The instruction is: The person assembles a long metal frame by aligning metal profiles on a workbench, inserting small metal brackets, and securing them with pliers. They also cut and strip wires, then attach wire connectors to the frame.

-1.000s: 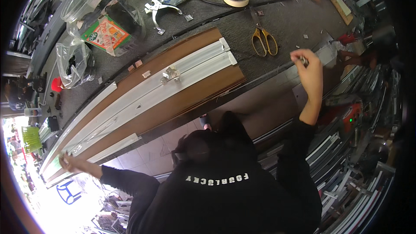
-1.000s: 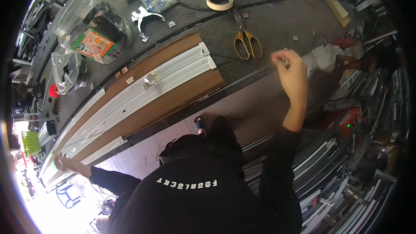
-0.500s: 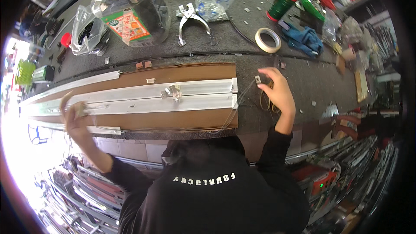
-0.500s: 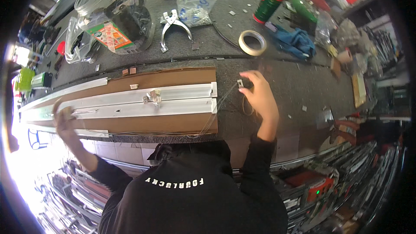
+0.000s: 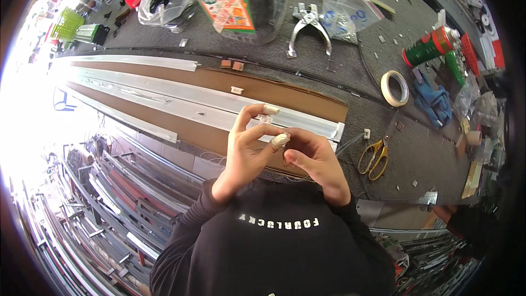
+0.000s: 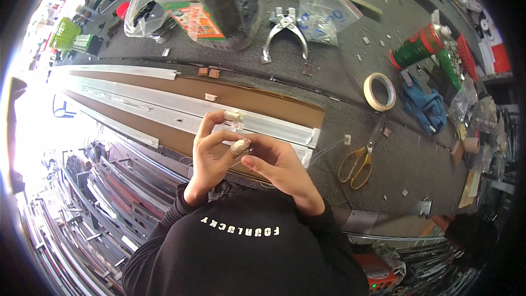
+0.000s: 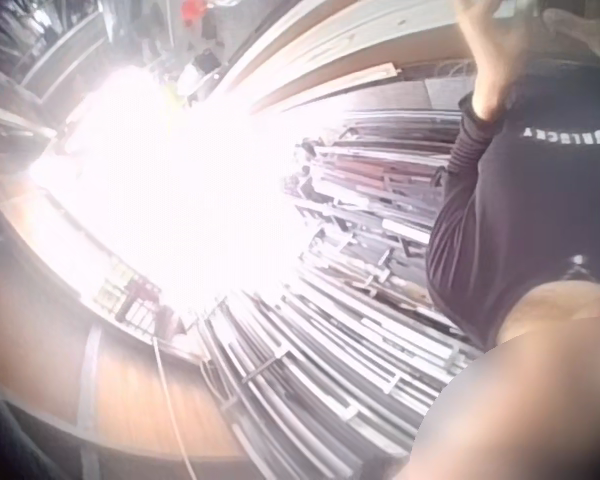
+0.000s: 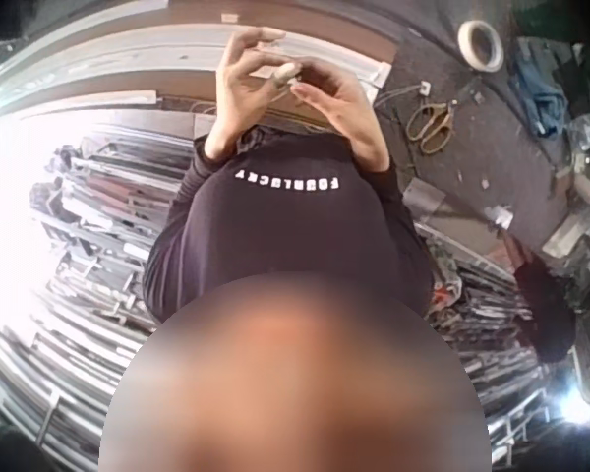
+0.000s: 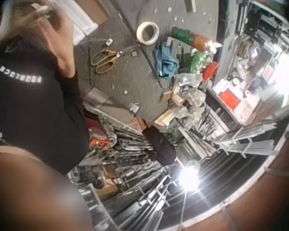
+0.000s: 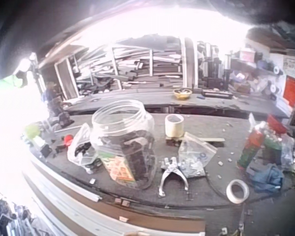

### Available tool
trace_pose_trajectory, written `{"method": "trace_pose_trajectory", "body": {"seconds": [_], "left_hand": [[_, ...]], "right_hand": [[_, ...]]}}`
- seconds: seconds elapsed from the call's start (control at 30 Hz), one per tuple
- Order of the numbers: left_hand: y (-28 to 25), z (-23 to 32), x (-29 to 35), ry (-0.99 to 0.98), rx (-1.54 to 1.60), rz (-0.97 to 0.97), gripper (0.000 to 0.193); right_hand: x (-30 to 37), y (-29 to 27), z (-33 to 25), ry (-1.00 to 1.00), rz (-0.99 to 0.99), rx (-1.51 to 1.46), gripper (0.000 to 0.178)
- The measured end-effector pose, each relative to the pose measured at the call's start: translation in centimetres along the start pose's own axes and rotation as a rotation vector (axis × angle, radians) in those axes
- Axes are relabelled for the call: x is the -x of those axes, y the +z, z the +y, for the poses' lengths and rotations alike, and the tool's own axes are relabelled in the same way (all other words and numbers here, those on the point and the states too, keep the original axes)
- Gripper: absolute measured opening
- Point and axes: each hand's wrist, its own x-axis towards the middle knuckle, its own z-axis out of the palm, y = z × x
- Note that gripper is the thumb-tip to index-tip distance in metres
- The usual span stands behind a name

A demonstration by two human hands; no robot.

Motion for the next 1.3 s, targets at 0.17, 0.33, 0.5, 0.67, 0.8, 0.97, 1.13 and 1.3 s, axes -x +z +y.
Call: {"method": "trace_pose_trajectory", "body": {"seconds": [0.17,0.33,0.5,0.67,0.8,0.97,1.13,1.3], "left_hand": [[-2.0,-2.7,0.1,0.027,-0.010,0.077,0.017],[-4.9,-6.8,-2.9,0.128,-0.536,0.119,0.026],[-6.3,-9.5,-4.4,0.120,-0.544,0.030,0.038],[-6.5,-9.6,-5.6,0.059,-0.463,0.020,0.031],[-6.3,-8.3,-4.4,0.160,-0.411,0.026,0.028],[-4.4,-7.8,-1.4,0.053,-0.445,-0.034,0.026],[-3.4,-8.2,0.2,-0.184,0.175,0.147,0.013],[-3.3,-7.7,1.5,-0.601,1.583,-0.145,0.032]], "right_hand": [[-2.4,1.4,1.3,0.034,0.209,0.128,0.014],[-3.7,1.5,1.7,-0.140,0.336,0.162,0.012],[-4.0,0.1,1.4,-0.228,0.405,0.223,0.010],[-3.7,-0.3,1.6,-0.235,0.430,0.254,0.010],[-3.2,0.0,1.5,-0.229,0.477,0.276,0.009],[-3.2,0.3,1.6,-0.244,0.469,0.304,0.009],[-3.5,1.2,1.4,-0.245,0.416,0.489,0.007],[-4.0,3.2,0.6,-0.301,0.255,0.408,0.006]]}}
